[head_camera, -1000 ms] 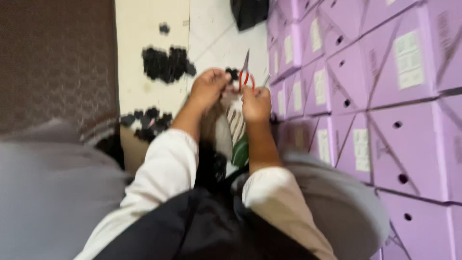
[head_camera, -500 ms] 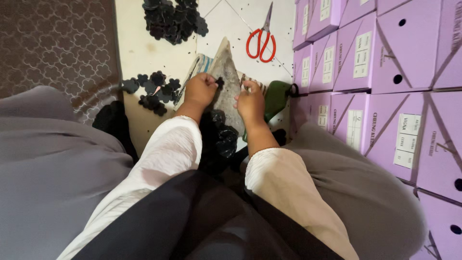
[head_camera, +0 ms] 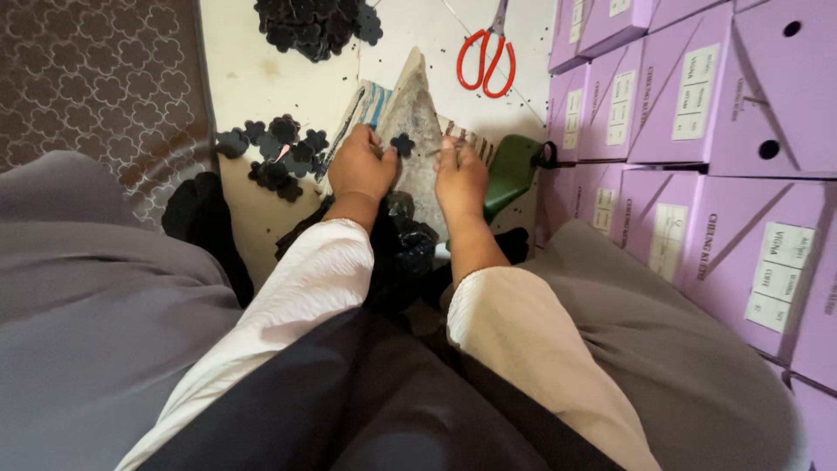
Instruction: The person sits on the floor and uses a green handheld press to shape small black flower-shaped pieces. They repeatedly pick up a piece, place it in the press, squeeze it, and set it aside. The person also uses red-handled scissors to trim the edges of the pieces. Finished pieces are placed in a pile on the floor.
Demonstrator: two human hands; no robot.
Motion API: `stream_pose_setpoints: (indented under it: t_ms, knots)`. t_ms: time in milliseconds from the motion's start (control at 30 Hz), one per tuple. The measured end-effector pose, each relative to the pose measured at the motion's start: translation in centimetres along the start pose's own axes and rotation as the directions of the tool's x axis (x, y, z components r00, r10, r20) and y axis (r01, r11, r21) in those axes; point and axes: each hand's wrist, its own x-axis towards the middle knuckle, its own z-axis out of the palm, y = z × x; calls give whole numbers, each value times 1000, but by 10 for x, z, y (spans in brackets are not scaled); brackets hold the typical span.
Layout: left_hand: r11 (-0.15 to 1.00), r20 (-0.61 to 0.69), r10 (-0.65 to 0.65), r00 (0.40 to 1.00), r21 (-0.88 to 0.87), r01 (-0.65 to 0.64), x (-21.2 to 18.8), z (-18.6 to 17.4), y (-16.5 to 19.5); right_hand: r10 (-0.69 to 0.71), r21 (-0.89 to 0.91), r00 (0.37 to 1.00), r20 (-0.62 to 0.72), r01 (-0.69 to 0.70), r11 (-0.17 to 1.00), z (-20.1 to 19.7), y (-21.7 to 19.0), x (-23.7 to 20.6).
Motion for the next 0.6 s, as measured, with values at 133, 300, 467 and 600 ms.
stream_pose_setpoints:
  t_ms: [133, 300, 467, 600]
  knots:
    - [995, -17, -78, 997, 55, 79, 1, -6, 5, -99, 231, 995, 9, 94, 968, 9, 13, 9]
    - [978, 67, -205, 976, 44, 202, 3, -2, 7, -135, 263, 987, 83, 109, 959, 19, 23, 8]
    - [966, 77, -256, 964, 69, 251, 10, 1, 9, -183, 169, 976, 115, 163, 972, 19, 15, 1]
    - [952, 123, -305, 944, 56, 301, 12, 0, 10, -228, 131, 963, 146, 210, 969, 19, 13, -3]
